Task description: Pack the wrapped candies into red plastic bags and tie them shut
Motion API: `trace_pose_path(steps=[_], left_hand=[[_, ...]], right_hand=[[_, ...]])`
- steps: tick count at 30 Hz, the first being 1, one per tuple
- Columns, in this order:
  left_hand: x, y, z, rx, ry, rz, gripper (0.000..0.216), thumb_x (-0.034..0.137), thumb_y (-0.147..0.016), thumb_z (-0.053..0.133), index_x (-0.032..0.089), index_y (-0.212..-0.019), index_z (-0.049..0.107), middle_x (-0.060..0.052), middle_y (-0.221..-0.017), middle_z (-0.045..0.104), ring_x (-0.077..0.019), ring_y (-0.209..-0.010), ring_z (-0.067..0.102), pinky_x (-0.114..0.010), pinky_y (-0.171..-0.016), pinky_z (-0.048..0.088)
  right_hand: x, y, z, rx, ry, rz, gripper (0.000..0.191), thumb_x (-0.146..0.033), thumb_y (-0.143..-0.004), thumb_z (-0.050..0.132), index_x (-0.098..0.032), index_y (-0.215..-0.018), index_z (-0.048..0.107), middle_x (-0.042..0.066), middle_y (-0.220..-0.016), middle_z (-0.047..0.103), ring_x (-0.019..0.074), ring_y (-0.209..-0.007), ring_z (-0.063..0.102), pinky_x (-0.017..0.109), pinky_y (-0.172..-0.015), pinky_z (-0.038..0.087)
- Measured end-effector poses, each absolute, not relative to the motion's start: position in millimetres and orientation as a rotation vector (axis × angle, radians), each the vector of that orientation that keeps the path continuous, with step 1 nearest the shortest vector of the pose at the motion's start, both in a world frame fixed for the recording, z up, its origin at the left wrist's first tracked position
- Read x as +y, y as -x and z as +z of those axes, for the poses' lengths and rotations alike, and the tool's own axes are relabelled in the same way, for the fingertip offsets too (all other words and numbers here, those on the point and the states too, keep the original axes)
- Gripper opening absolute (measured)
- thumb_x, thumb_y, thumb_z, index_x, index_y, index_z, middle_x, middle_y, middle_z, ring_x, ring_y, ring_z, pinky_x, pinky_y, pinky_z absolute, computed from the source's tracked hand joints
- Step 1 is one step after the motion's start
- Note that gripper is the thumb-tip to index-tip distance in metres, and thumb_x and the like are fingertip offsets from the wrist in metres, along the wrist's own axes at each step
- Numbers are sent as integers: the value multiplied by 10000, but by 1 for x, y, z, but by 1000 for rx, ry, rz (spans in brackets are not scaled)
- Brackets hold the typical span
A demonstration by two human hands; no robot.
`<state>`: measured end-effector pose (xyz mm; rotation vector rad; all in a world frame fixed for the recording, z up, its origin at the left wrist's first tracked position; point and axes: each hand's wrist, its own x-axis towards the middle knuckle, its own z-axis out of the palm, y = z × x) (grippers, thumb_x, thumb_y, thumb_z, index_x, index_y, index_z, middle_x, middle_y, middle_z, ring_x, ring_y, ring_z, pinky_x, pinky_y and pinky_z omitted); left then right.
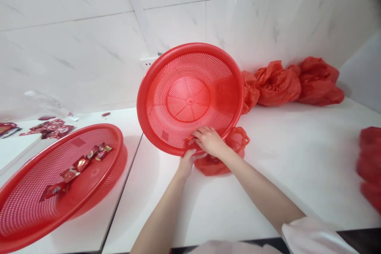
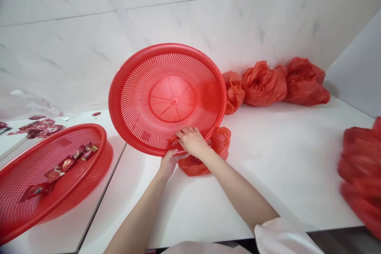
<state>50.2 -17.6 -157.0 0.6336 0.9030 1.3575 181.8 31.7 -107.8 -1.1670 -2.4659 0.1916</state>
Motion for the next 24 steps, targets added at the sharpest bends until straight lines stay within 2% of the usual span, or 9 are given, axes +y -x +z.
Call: trace_pose_path(steps=[4, 9, 12, 14, 17, 20, 24], left_hand=[[-18, -50, -156, 915, -622, 1334, 369, 213, -628, 671, 170, -994, 667, -70, -1045, 706, -318, -1062, 631, -527, -871, 549], [-15, -42, -153, 946, -620, 1362, 348, 220, -647, 657, 181, -993, 666, -67, -1060, 693, -299, -1040, 640, -532, -868, 546], [-10, -33, -151, 995, -631, 1445, 322, 227, -625, 667, 175, -942, 669, -54, -934, 705, -274, -935, 669, -516, -829, 558], [-7, -26, -149, 1045, -630, 1508, 272, 242, -615, 667, 158, -873, 666, -42, -835, 698, -254, -857, 677, -491, -796, 570], [-5, -19, -144, 1066, -640, 1590, 294, 247, -617, 657, 166, -900, 655, -16, -785, 689, -226, -799, 677, -461, -764, 579], [-5, -17, -140, 1022, -648, 1595, 368, 237, -625, 640, 182, -989, 639, -5, -775, 701, -214, -756, 682, -453, -749, 579], [-6, -17, -140, 987, -671, 1552, 355, 251, -654, 624, 159, -996, 638, -25, -754, 707, -224, -743, 689, -480, -783, 564]], right_hand=[[36, -188, -105, -2476, 1099, 253, 215, -231, -951, 501, -195, -1097, 654, 92, -1009, 675, 215, -972, 598, 313, -811, 429], [37, -214, -85, -2270, 976, 607, 247, -299, -977, 453, -202, -1021, 676, 37, -929, 711, 151, -813, 634, 249, -739, 431], [37, -237, -68, -2311, 978, 798, 244, -348, -937, 510, -186, -922, 692, 16, -796, 702, 141, -686, 609, 244, -657, 421], [37, -250, -57, -2395, 1030, 870, 225, -338, -903, 542, -187, -885, 708, 19, -797, 710, 152, -689, 609, 253, -655, 423], [35, -262, -47, -2480, 1167, 940, 183, -314, -841, 590, -197, -847, 730, 25, -836, 727, 169, -726, 624, 269, -687, 440], [33, -266, -46, -2458, 1310, 939, 145, -333, -768, 657, -205, -804, 715, 17, -805, 719, 177, -705, 620, 272, -643, 441], [34, -267, -49, -2347, 1320, 816, 130, -341, -770, 655, -211, -769, 659, 0, -755, 693, 165, -665, 600, 267, -603, 428]])
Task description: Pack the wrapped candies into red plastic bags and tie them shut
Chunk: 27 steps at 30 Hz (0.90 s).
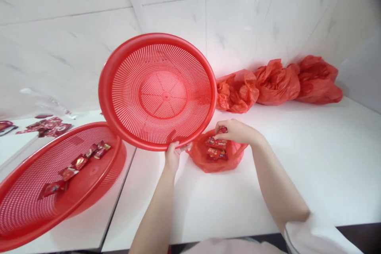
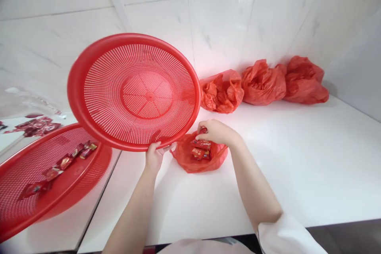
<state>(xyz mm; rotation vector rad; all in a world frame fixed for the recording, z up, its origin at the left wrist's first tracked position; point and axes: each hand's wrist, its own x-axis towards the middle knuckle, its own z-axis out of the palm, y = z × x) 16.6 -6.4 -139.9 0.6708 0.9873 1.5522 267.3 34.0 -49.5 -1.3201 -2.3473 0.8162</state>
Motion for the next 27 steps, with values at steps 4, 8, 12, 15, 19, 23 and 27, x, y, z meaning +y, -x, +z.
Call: trace_pose_path(steps=[4, 8, 12, 15, 19, 23, 27], left_hand=[[-7, -17, -143, 1008, -661, 1552, 320, 254, -653, 634, 157, -957, 658, -22, -737, 700, -223, -736, 684, -504, -817, 552], [-7, -18, -143, 1046, -656, 1547, 210, 261, -630, 636, 153, -807, 668, -19, -679, 680, -222, -721, 675, -497, -808, 560], [-7, -19, -143, 1060, -669, 1544, 144, 258, -620, 643, 151, -717, 646, -14, -664, 664, -213, -710, 668, -472, -779, 570], [-7, -19, -143, 1056, -645, 1546, 139, 258, -614, 649, 146, -695, 638, -17, -667, 666, -211, -700, 666, -467, -766, 573], [-7, -18, -142, 1023, -631, 1539, 196, 256, -631, 642, 147, -792, 663, -21, -694, 684, -213, -709, 671, -472, -777, 567], [-7, -17, -140, 990, -620, 1533, 201, 255, -643, 637, 150, -811, 667, -24, -704, 698, -216, -720, 677, -463, -785, 564], [-7, -16, -136, 944, -638, 1517, 226, 277, -660, 617, 153, -839, 675, -43, -730, 711, -244, -767, 693, -459, -777, 561]], right_hand=[[34, -266, -49, -2289, 1232, 756, 125, -315, -803, 637, -190, -796, 646, 10, -764, 691, 143, -651, 585, 254, -617, 418], [33, -263, -47, -2260, 1198, 744, 292, -430, -884, 548, -176, -787, 654, 28, -765, 688, 142, -648, 574, 260, -625, 413], [31, -261, -46, -2240, 1177, 771, 424, -513, -930, 448, -173, -783, 654, 25, -741, 672, 143, -638, 554, 271, -631, 410], [30, -259, -45, -2249, 1114, 814, 415, -503, -944, 431, -173, -848, 664, 26, -776, 675, 150, -676, 567, 278, -669, 421], [28, -257, -42, -2161, 1067, 856, 391, -496, -952, 419, -180, -933, 647, 16, -780, 650, 151, -680, 563, 285, -680, 434], [27, -260, -42, -2115, 1056, 861, 320, -458, -942, 443, -197, -987, 624, 18, -866, 671, 160, -746, 604, 296, -725, 468], [29, -269, -48, -2325, 1196, 1035, 246, -404, -870, 571, -230, -1025, 651, 26, -856, 725, 186, -699, 656, 323, -677, 517]])
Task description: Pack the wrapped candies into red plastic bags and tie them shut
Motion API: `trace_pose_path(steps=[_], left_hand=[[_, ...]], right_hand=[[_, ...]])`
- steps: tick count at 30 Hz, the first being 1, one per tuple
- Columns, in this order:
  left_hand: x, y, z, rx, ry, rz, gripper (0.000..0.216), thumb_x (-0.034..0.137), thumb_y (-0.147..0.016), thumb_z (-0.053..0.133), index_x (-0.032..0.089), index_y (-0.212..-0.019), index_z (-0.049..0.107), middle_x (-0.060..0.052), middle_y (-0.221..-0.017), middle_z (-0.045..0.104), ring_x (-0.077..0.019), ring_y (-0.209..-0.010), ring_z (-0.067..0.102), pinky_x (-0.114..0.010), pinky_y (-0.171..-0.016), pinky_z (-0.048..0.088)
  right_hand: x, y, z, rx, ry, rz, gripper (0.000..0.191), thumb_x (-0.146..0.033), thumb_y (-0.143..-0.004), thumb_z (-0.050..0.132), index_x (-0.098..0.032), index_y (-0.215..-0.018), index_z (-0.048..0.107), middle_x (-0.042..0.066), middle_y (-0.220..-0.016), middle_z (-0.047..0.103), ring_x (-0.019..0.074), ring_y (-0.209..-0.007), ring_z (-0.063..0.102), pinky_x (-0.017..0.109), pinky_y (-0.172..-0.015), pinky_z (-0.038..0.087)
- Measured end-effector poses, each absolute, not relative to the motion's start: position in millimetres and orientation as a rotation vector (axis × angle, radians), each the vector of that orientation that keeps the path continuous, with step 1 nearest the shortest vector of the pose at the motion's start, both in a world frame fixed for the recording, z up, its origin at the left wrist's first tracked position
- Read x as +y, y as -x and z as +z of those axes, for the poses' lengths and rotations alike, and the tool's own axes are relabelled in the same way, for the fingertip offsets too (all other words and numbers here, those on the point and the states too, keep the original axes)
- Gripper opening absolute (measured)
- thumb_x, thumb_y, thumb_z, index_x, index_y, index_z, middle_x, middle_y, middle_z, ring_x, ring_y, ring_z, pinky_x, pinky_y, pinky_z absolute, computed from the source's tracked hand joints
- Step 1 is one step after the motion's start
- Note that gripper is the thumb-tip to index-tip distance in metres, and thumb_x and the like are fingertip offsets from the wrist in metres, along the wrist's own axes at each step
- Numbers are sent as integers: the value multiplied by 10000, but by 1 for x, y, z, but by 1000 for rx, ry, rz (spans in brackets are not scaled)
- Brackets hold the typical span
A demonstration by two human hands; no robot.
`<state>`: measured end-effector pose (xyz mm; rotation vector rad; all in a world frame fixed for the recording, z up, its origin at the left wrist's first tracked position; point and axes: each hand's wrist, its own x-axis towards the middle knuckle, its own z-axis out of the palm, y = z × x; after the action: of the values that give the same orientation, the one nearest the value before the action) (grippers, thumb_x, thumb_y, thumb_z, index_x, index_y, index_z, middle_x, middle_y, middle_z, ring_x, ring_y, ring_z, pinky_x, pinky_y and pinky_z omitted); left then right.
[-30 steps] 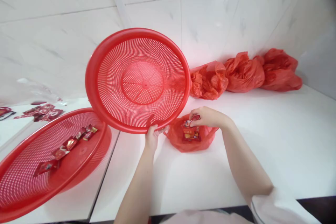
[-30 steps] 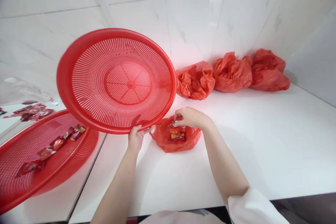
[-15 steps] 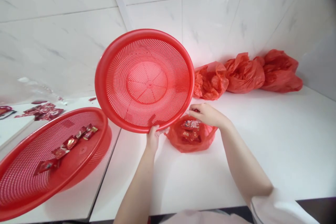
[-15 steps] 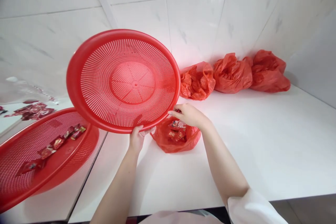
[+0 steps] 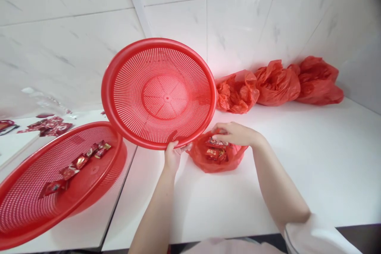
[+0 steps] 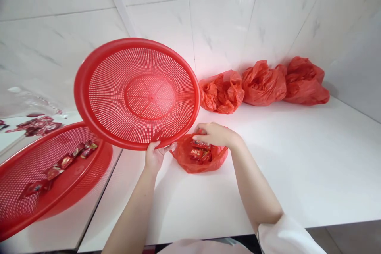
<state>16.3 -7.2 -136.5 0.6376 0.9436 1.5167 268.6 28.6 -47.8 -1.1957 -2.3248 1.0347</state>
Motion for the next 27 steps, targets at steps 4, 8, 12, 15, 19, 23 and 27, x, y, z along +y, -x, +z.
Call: trace_pose_path(steps=[4, 8, 12, 15, 19, 23, 27], left_hand=[[-9, -15, -133, 920, -640, 1474, 181, 263, -656, 601, 153, -776, 681, -57, -755, 724, -226, -736, 689, -391, -714, 569], [-11, -11, -132, 878, -631, 1366, 179, 266, -668, 604, 145, -766, 692, -72, -777, 732, -212, -702, 682, -330, -631, 566], [-12, -8, -129, 855, -667, 1301, 186, 224, -675, 625, 141, -825, 698, -72, -792, 734, -213, -738, 689, -306, -626, 568], [-12, -5, -125, 829, -702, 1356, 186, 180, -668, 643, 164, -846, 692, -45, -848, 742, -191, -748, 688, -278, -605, 568], [-13, -3, -123, 866, -687, 1393, 203, 193, -648, 685, 178, -850, 692, -35, -956, 740, -196, -809, 688, -229, -513, 545], [-15, 5, -118, 847, -765, 1319, 265, 281, -649, 708, 179, -892, 685, -78, -1014, 724, -251, -881, 684, -294, -559, 571], [-19, 31, -105, 1165, -927, 1461, 643, 363, -710, 699, 227, -1304, 493, -93, -1028, 698, -258, -902, 689, -409, -765, 566]], right_hand=[[30, -275, -49, -2184, 1143, 970, 516, -303, -874, 561, -294, -1380, 461, 56, -1126, 699, 222, -962, 679, 375, -821, 546], [30, -277, -48, -2143, 1110, 713, 682, -266, -847, 591, -379, -1464, 323, 40, -1432, 489, 243, -1175, 581, 418, -932, 511], [31, -275, -48, -2136, 1138, 490, 456, -339, -789, 692, -286, -1224, 568, 68, -1246, 585, 262, -1097, 593, 425, -917, 505], [31, -273, -47, -2189, 1072, 398, 380, -342, -786, 705, -271, -1138, 582, 62, -1192, 584, 249, -1043, 608, 401, -888, 510], [29, -267, -46, -2214, 1140, 245, 422, -316, -803, 680, -291, -1201, 542, 75, -1211, 564, 263, -1030, 614, 398, -846, 513], [29, -264, -46, -2105, 1245, 187, 371, -336, -770, 687, -252, -1109, 562, 90, -1127, 594, 262, -915, 635, 370, -762, 512], [32, -275, -43, -1928, 1251, 66, 267, -310, -724, 694, -240, -951, 571, 63, -993, 632, 234, -846, 628, 332, -733, 503]])
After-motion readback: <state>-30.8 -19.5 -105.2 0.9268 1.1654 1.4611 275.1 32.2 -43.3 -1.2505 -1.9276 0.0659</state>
